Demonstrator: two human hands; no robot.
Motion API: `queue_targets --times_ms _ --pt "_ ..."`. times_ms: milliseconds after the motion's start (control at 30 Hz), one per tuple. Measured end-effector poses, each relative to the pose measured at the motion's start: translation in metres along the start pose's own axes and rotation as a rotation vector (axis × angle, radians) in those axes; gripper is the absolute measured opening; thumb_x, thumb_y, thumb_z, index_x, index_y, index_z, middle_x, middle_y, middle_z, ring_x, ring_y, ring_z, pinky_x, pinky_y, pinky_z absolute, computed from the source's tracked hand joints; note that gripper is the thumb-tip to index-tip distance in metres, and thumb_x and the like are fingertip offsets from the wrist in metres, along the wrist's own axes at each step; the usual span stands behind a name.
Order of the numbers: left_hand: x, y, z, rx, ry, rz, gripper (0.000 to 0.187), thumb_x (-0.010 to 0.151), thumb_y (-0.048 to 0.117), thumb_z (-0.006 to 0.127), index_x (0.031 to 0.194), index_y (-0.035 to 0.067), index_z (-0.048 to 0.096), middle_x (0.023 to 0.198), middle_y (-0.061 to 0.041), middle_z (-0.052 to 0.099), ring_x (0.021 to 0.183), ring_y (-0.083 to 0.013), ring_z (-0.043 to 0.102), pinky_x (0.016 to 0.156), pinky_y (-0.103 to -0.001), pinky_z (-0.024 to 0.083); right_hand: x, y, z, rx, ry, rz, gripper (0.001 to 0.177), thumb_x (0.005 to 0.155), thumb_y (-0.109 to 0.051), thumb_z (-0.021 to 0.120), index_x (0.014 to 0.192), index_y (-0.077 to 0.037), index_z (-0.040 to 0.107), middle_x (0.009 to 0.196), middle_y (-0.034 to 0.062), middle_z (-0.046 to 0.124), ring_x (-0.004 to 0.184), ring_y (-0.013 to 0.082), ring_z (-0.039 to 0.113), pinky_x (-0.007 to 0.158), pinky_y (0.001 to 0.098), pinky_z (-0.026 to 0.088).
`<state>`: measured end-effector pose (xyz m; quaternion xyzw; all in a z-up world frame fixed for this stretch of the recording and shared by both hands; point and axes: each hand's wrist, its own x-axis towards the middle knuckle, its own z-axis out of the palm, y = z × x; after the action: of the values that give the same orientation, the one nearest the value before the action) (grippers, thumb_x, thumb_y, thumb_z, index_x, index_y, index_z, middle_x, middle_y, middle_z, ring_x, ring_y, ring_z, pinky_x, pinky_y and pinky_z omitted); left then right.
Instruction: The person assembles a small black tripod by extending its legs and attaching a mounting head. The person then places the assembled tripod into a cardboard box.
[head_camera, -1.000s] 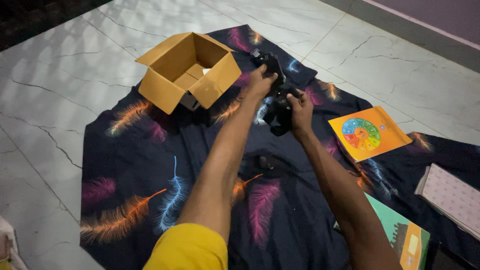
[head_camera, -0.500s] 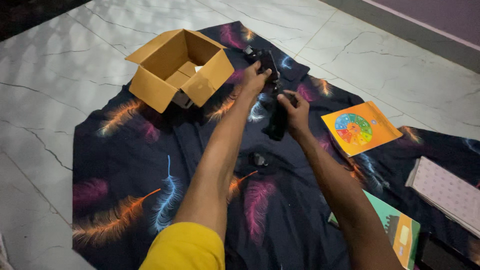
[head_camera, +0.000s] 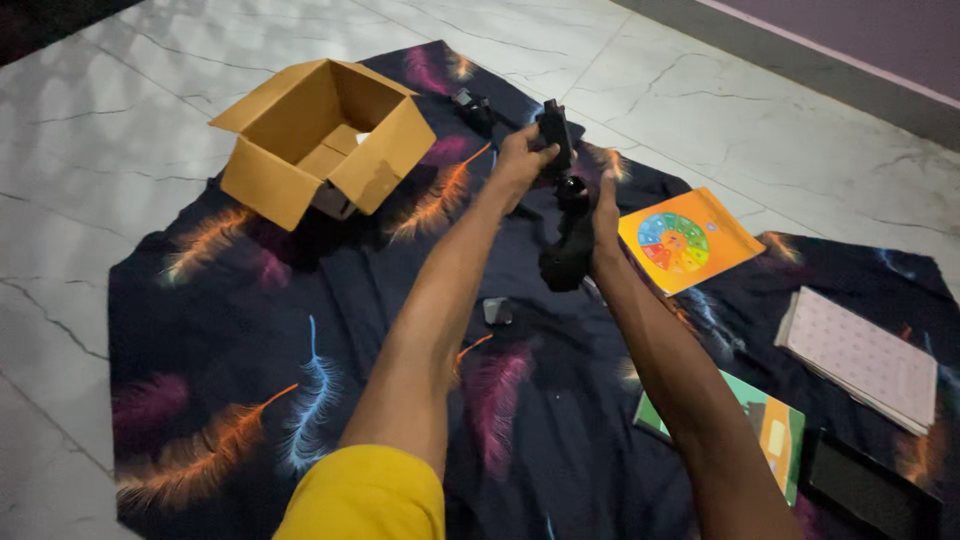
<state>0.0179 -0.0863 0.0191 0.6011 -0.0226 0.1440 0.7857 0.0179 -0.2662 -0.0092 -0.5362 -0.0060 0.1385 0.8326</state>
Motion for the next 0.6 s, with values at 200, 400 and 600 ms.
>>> queue_targets --times_ms 200,400,600 --pt "0.002 0.001 0.029 0.127 0.044 0.005 0.039 0.086 0.000 0.076 0.124 0.004 0.067 0.094 -0.004 0.076 0.082 -0.0130 0.070 0.070 -0.030 0.057 0.001 -0.007 -0.030 0.021 -0.039 0.185 0.078 0.090 -0.086 0.033 0.095 -0.015 0.066 0.073 0.0057 0.061 0.053 0.0217 0.055 0.046 0.0369 0.045" --pt "-0.001 -0.009 0.060 0.312 0.095 0.195 0.028 0.084 0.001 0.080 0.112 0.002 0.076 0.092 -0.006 0.077 0.081 -0.0119 0.067 0.071 -0.030 0.057 -0.012 -0.004 -0.053 0.025 -0.046 0.154 0.083 0.087 -0.080 0.032 0.109 -0.012 0.073 0.088 0.0073 0.072 0.072 0.0235 0.063 0.065 0.0377 0.052" --pt "-0.005 -0.016 0.096 0.370 0.198 0.113 0.036 0.080 0.001 0.079 0.115 0.006 0.073 0.088 -0.005 0.075 0.077 -0.0154 0.072 0.071 -0.033 0.056 -0.025 -0.019 -0.093 -0.516 0.124 -0.043 0.082 0.104 -0.074 0.030 0.100 -0.003 0.072 0.087 0.0081 0.064 0.075 0.0202 0.057 0.068 0.0375 0.046"
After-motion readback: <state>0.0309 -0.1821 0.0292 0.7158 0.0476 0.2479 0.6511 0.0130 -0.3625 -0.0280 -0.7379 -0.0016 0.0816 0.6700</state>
